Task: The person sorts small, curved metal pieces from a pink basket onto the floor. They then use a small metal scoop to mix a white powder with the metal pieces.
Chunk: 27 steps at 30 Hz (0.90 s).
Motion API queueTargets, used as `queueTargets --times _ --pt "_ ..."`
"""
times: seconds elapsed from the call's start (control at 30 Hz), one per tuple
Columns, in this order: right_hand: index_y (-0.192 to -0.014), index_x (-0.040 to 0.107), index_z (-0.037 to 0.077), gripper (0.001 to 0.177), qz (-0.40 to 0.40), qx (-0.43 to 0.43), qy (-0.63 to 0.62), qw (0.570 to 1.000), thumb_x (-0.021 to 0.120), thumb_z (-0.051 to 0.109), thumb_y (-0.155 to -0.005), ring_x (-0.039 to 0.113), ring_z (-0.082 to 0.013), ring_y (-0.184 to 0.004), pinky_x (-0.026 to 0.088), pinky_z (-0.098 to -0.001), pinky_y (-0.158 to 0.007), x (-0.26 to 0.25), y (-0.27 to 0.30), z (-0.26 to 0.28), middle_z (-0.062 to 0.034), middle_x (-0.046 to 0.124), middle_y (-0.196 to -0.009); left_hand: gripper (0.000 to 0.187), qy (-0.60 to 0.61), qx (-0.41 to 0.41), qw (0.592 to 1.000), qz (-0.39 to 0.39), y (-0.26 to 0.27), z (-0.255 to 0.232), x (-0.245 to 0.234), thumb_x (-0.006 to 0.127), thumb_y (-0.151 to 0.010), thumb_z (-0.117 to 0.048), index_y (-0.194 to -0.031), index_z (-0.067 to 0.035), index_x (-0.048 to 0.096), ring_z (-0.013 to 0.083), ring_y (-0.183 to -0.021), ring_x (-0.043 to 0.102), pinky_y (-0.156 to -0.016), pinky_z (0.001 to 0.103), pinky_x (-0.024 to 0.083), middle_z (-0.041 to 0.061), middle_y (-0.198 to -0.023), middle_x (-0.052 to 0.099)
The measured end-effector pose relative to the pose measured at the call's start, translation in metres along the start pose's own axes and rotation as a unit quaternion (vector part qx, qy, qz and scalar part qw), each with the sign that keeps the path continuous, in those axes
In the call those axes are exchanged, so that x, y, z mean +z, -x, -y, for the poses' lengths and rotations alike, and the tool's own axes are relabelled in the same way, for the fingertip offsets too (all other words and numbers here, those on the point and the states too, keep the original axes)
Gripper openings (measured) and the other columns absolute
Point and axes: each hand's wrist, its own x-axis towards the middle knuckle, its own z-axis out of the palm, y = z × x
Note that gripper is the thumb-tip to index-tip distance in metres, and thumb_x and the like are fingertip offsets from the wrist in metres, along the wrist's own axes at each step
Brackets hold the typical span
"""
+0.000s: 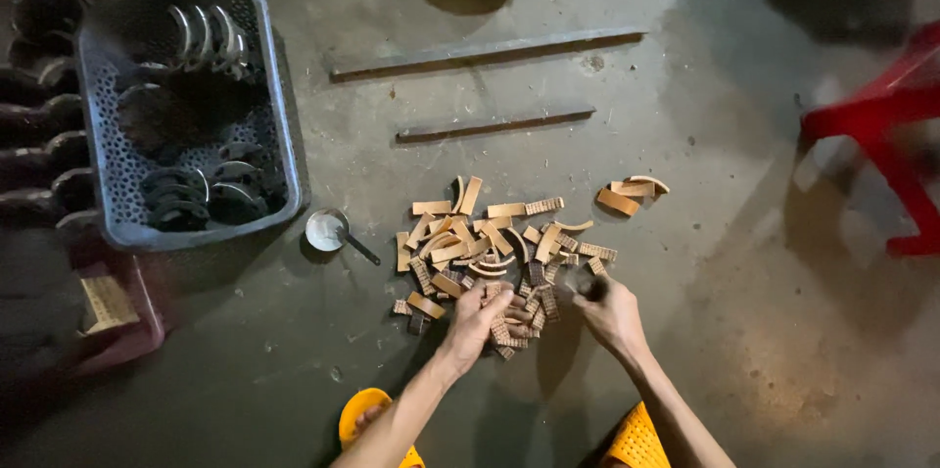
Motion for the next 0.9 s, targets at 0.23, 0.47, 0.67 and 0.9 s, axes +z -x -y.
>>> queueTargets --times 0.23,0.47,0.67,0.9 --pt "-0.085 0.075 -0.006 0.009 0.068 -0.061 -0.250 0.964 0.078 -0.001 -0.077 0.074 -0.0267 -0.058 0.062 -0.0330 -0.046 -0.012 0.067 0.076 -0.0225 0.073 -0.067 0.037 -0.053 0.023 0.998 -0.028 -0.014 0.023 0.010 0.082 -0.091 -0.024 -0.113 0.002 0.068 0.0301 -0.094 0.075 -0.080 0.041 0.065 0.022 -0.104 0.071" --pt "-0.102 0.074 0.008 0.021 -0.156 -0.164 -0.002 0.974 0.074 0.022 -0.086 0.074 -0.0388 -0.091 0.063 -0.0488 -0.074 -0.009 0.021 0.022 -0.0195 0.073 -0.097 0.032 -0.090 0.039 0.993 -0.059 -0.018 0.014 -0.022 0.075 -0.095 -0.014 -0.120 0.004 0.066 0.0202 -0.057 0.068 -0.038 0.028 0.059 0.018 -0.082 0.071" --pt "-0.107 0.057 0.009 0.027 -0.142 -0.229 0.068 0.961 0.067 0.025 -0.088 0.068 -0.0306 -0.081 0.054 -0.0417 -0.071 0.008 0.017 0.013 -0.0091 0.066 -0.106 0.025 -0.095 0.003 0.993 -0.072 -0.012 -0.008 -0.017 0.069 -0.091 -0.011 -0.116 -0.006 0.069 0.0190 -0.088 0.076 -0.078 0.034 0.066 0.012 -0.097 0.077" --pt "-0.095 0.080 0.010 0.024 0.043 -0.097 -0.021 0.994 0.074 0.032 -0.087 0.065 -0.0122 -0.056 0.056 -0.0265 -0.053 -0.020 0.062 0.065 -0.0047 0.081 -0.076 0.045 -0.032 0.007 0.999 0.003 -0.007 0.014 -0.002 0.065 -0.088 -0.040 -0.115 -0.004 0.066 0.0301 -0.109 0.067 -0.091 0.053 0.048 0.017 -0.115 0.069"
